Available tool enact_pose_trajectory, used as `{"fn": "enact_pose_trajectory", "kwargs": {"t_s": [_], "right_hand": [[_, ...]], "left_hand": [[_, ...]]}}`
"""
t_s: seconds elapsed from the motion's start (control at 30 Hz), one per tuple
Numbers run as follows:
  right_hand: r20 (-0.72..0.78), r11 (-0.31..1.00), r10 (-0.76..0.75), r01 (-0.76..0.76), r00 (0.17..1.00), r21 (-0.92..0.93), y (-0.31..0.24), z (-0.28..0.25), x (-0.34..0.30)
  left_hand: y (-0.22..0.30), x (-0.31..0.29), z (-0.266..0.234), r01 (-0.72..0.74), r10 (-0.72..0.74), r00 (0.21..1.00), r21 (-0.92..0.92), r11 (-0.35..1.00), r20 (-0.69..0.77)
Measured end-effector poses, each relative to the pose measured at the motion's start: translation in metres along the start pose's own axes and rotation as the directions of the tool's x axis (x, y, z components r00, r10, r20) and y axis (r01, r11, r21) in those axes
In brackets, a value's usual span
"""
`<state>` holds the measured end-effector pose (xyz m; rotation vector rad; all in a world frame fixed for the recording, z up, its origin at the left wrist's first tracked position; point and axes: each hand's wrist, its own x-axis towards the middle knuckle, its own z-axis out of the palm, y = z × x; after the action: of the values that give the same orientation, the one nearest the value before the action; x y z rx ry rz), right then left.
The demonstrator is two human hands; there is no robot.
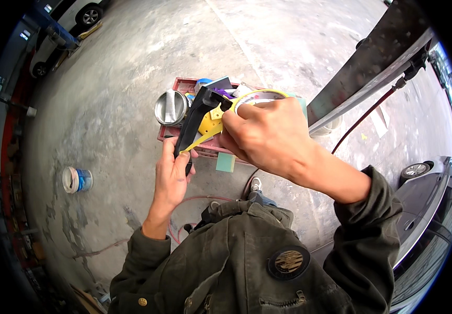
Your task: The person applies yellow masking tape to a black plastic car part, then wipes it with a white cloth. The person moves through a workshop and enters a paint booth, placing the part on a table and handling a spray gun and tape.
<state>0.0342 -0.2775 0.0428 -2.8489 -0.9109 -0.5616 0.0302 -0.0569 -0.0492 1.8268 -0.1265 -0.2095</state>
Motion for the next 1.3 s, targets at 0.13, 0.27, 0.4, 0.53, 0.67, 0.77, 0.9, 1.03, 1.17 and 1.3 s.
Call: {"fn": "enact_pose_trajectory", "kwargs": {"t_s": [0.13, 0.27, 0.4, 0.53, 0.67, 0.77, 0.9, 1.03, 1.17, 1.3], "right_hand": [[-0.439, 0.635, 0.696, -0.202, 0.568, 0.746, 0.024, 0.006, -0.019], [-0.041, 0.175, 0.887, -0.254, 0.459, 0.951, 0.003, 0.048, -0.051], [0.036, 0.167, 0.798, -0.278, 0.601, 0.946, -0.031, 0.11, -0.067], [0.205, -0.017, 0.672, -0.262, 0.711, 0.965, -0.031, 0.112, -0.049], [0.142, -0.101, 0.683, -0.101, 0.716, 0.99, -0.032, 0.097, -0.021], [0.103, 0.038, 0.622, -0.161, 0.776, 0.986, -0.025, 0.107, -0.025], [-0.102, 0.18, 0.721, -0.043, 0.685, 0.983, -0.036, 0.1, -0.017], [-0.307, 0.43, 0.733, -0.064, 0.607, 0.901, -0.043, 0.096, -0.016], [-0.407, 0.547, 0.71, -0.085, 0.574, 0.833, -0.043, 0.103, -0.015], [-0.452, 0.579, 0.699, -0.068, 0.554, 0.813, -0.041, 0.102, -0.014]], "left_hand": [[-0.003, -0.003, -0.003, 0.148, -0.145, 0.989, -0.149, 0.978, 0.034], [-0.006, -0.005, -0.002, 0.204, -0.179, 0.979, -0.385, 0.9, 0.101], [-0.001, -0.007, 0.007, 0.2, -0.161, 0.978, -0.403, 0.893, 0.129], [0.007, -0.01, 0.012, 0.2, -0.152, 0.975, -0.355, 0.913, 0.16], [0.009, -0.016, 0.012, 0.21, -0.161, 0.972, -0.326, 0.922, 0.17], [0.015, -0.018, 0.016, 0.241, -0.187, 0.962, -0.304, 0.922, 0.198], [0.019, -0.024, 0.018, 0.245, -0.196, 0.964, -0.318, 0.916, 0.178], [0.024, -0.029, 0.019, 0.19, -0.154, 0.973, -0.222, 0.956, 0.171], [0.032, -0.032, 0.022, 0.207, -0.165, 0.967, -0.225, 0.952, 0.193], [0.032, -0.032, 0.026, 0.183, -0.153, 0.974, -0.177, 0.967, 0.17]]}}
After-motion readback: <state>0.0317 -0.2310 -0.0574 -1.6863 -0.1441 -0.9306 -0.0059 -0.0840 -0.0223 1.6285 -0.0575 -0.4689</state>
